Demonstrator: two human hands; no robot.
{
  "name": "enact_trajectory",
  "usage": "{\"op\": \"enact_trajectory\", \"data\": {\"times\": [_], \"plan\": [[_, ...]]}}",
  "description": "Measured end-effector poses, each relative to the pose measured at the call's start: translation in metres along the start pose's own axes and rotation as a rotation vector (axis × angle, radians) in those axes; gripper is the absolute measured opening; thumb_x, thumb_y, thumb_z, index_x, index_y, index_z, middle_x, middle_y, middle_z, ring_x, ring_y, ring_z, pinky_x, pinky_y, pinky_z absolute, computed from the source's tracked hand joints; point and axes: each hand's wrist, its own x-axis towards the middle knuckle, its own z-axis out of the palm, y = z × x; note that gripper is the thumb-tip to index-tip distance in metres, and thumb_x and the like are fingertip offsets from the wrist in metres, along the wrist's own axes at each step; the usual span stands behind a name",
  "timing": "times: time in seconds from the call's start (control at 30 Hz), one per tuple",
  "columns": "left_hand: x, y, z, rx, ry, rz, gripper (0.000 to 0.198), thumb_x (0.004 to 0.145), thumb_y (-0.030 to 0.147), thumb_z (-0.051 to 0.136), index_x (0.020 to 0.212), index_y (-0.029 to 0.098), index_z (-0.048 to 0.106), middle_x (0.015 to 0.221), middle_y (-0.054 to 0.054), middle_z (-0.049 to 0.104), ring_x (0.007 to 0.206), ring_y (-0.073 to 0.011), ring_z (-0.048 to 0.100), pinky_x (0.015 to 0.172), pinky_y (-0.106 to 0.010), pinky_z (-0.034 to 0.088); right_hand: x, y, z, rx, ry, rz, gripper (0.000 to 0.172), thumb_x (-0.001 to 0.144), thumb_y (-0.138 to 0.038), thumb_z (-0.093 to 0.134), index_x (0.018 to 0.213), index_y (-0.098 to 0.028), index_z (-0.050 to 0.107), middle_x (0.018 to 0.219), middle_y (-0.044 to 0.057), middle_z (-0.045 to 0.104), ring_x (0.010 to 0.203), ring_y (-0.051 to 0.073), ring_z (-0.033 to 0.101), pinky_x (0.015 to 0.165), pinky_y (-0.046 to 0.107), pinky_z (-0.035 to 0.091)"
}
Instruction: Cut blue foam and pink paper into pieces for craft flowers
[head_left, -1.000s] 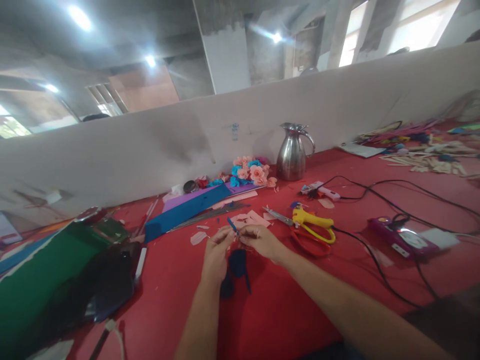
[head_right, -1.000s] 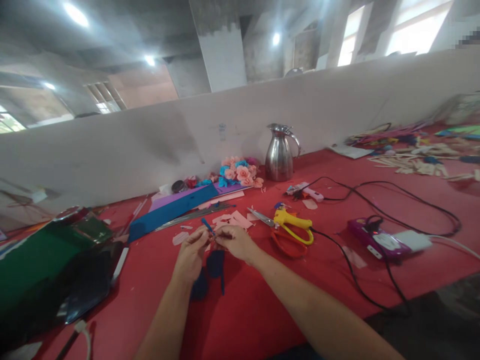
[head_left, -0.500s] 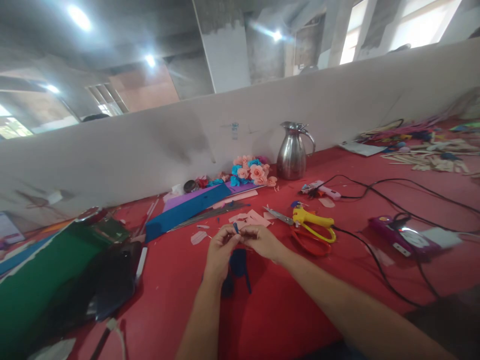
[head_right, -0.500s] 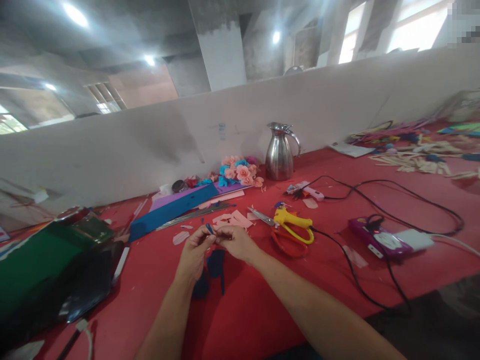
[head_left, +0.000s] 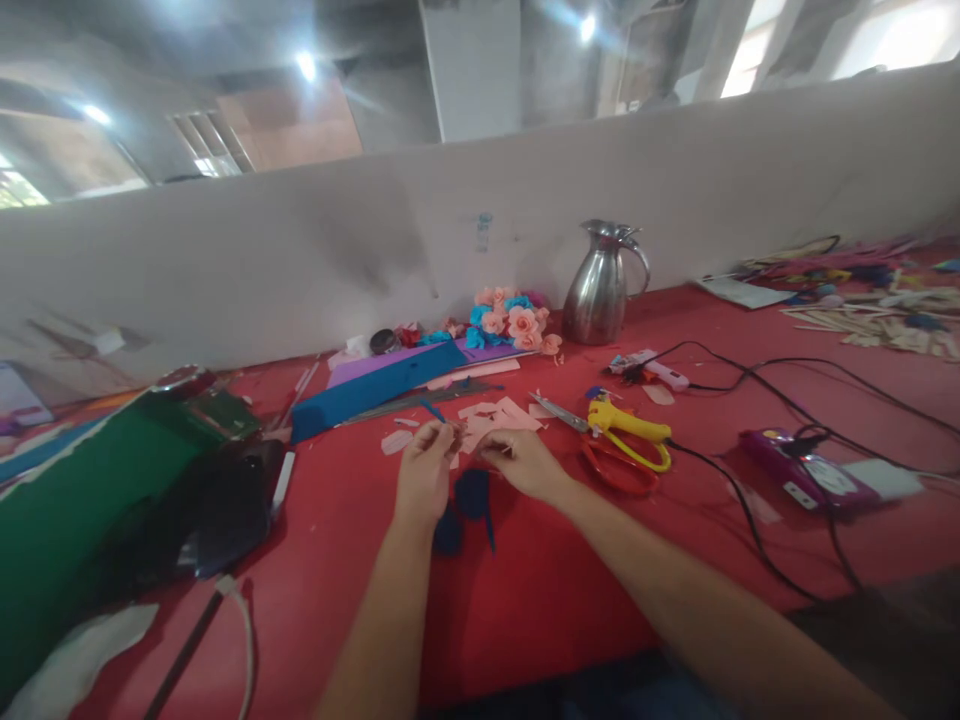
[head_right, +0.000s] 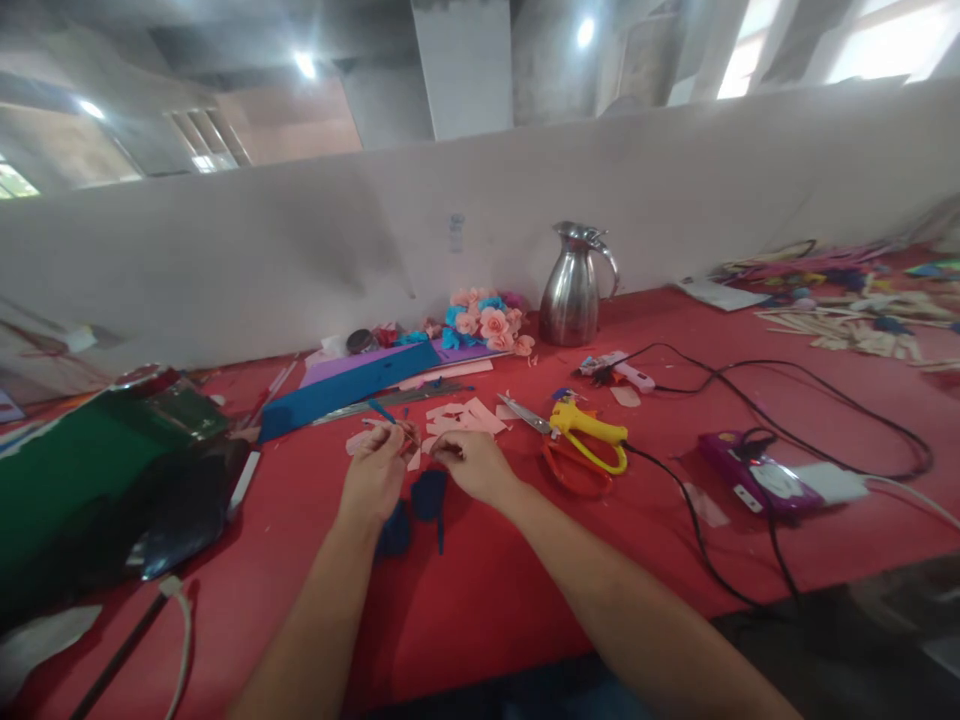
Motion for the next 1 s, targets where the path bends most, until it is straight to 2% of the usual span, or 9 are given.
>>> {"op": "enact_trajectory", "data": {"times": [0.2,0.3,0.4,0.5,0.67,0.83,1.0], "plan": [[0.006,0.014,-0.011,-0.091,0.047,-0.011,0.02,0.058,0.026,0.079,0.063,0.016,0.061,0.064,0.002,0.058,0.06,-0.0082,0.051,0.062,-0.022,0.043,-0.004,-0.002,-0.005,-0.228,-0.044,0.007,0.014,0.078,-0.011,0.057,0.078,-0.018,0.069,0.073,0.001,0.068,0.066,0.013,0.059,0.063,0.024,0.042],[0.008,0.018,-0.017,-0.119,0.071,-0.034,0.018,0.06,0.024,0.078,0.065,0.016,0.061,0.065,0.002,0.057,0.06,-0.0077,0.051,0.063,-0.022,0.044,-0.004,-0.001,-0.005,-0.391,-0.074,-0.022,0.007,0.074,-0.015,0.066,0.079,-0.017,0.069,0.078,0.003,0.069,0.073,0.016,0.058,0.072,0.028,0.041],[0.009,0.02,-0.022,-0.139,0.052,-0.073,0.018,0.063,0.024,0.076,0.066,0.017,0.06,0.065,0.003,0.056,0.06,-0.0079,0.052,0.063,-0.023,0.045,-0.005,0.001,-0.003,-0.511,-0.059,-0.07,0.015,0.073,-0.021,0.071,0.086,-0.015,0.069,0.083,0.006,0.069,0.081,0.019,0.057,0.08,0.033,0.039],[0.009,0.02,-0.022,-0.15,0.032,-0.104,0.019,0.064,0.024,0.075,0.064,0.017,0.058,0.069,0.002,0.057,0.061,-0.0083,0.053,0.062,-0.023,0.045,-0.007,0.001,-0.001,-0.513,-0.061,-0.098,0.015,0.073,-0.02,0.071,0.087,-0.016,0.068,0.087,0.005,0.068,0.084,0.018,0.055,0.081,0.032,0.038],[0.009,0.014,-0.02,-0.077,-0.004,-0.115,0.02,0.066,0.027,0.074,0.065,0.017,0.056,0.07,0.002,0.057,0.061,-0.0081,0.052,0.06,-0.022,0.045,-0.01,0.0,0.001,-0.601,-0.198,-0.134,0.004,0.074,-0.014,0.067,0.075,-0.018,0.067,0.076,0.004,0.063,0.082,0.018,0.051,0.078,0.031,0.036],[0.009,0.008,-0.019,-0.002,-0.04,-0.081,0.017,0.071,0.028,0.07,0.067,0.016,0.058,0.062,0.003,0.051,0.051,-0.0045,0.041,0.048,-0.016,0.035,-0.013,-0.002,0.003,-0.652,-0.241,-0.184,0.015,0.069,-0.002,0.056,0.068,-0.016,0.06,0.074,0.005,0.06,0.08,0.019,0.049,0.077,0.03,0.036],[0.006,0.009,-0.017,0.073,-0.109,-0.137,0.017,0.071,0.027,0.069,0.066,0.016,0.057,0.057,0.004,0.046,0.043,-0.0033,0.033,0.042,-0.017,0.028,-0.012,-0.004,0.002,-0.603,-0.233,-0.198,0.019,0.065,0.0,0.051,0.069,-0.017,0.058,0.075,0.004,0.06,0.078,0.018,0.049,0.077,0.03,0.036]]}}
